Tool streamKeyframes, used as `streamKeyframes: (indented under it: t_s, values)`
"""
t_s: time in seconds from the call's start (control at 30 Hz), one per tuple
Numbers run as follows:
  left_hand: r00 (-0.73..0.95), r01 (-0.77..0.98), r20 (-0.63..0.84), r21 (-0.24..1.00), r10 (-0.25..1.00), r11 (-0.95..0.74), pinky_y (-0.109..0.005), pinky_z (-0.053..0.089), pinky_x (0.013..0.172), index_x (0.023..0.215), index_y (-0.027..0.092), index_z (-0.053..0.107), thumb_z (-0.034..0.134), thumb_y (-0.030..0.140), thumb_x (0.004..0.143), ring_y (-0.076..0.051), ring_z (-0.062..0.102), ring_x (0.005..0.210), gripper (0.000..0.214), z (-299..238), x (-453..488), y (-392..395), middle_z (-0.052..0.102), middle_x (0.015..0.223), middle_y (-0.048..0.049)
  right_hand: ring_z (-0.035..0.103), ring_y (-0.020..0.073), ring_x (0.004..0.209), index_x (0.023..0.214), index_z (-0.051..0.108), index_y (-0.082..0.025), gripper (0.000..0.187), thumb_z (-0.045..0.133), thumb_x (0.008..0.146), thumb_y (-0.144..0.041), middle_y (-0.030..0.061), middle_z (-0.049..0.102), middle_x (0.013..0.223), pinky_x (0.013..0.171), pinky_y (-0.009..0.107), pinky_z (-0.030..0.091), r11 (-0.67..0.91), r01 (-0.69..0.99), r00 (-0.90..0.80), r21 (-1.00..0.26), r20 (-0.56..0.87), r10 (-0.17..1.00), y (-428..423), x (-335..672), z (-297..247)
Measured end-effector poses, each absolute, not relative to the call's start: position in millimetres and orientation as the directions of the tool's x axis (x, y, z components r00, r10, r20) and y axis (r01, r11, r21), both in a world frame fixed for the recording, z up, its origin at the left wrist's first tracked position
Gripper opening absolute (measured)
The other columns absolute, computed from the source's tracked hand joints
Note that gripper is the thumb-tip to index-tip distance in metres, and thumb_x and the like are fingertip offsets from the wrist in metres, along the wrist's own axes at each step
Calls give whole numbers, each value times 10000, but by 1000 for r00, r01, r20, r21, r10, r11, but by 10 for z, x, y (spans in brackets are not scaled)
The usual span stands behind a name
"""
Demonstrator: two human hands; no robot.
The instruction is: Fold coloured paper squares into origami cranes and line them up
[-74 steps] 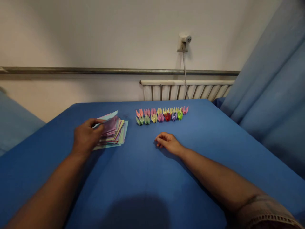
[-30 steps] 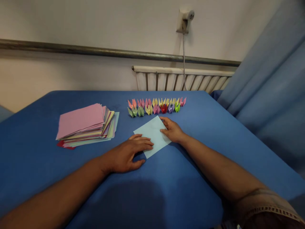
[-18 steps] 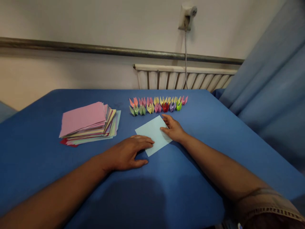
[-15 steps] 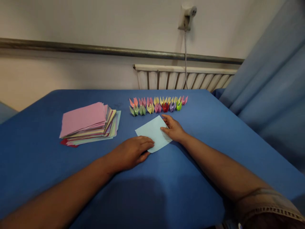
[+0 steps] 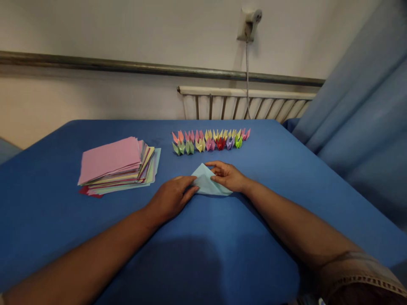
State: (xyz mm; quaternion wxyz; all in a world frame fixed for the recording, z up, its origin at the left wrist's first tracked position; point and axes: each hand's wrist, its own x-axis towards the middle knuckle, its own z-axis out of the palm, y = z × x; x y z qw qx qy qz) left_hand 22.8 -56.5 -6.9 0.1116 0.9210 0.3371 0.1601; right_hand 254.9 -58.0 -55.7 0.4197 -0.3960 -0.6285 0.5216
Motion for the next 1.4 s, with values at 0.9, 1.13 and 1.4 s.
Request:
streamKeyframes:
  t_s: [0.9,1.13,1.4]
  values:
    - [481,385,9,896,877,-220,-302,503,696,911,178,663,629,435,756,-185,614,774,302,-154,194,-433,666,834,-18,460,89,581,734,593,-169,228,693,727,-373,-48,512,646,560,218,374,180,169,-167,-969,151,974,-708,2479,-501]
    - [432,471,47,840,900,-270,-251,438,616,798,183,658,592,456,763,-160,560,682,283,-120,182,-447,623,717,18,401,93,565,672,562,-179,293,646,765,-444,-46,444,614,525,214,333,235,280,-140,-931,203,969,-716,2500,-470]
    - [411,484,63,830,909,-276,-267,460,678,847,184,669,570,503,784,-174,585,728,340,-87,177,-451,644,751,14,359,92,547,661,519,-188,317,566,812,-463,-45,397,610,502,216,305,215,285,-143,-934,181,973,-727,2510,-464]
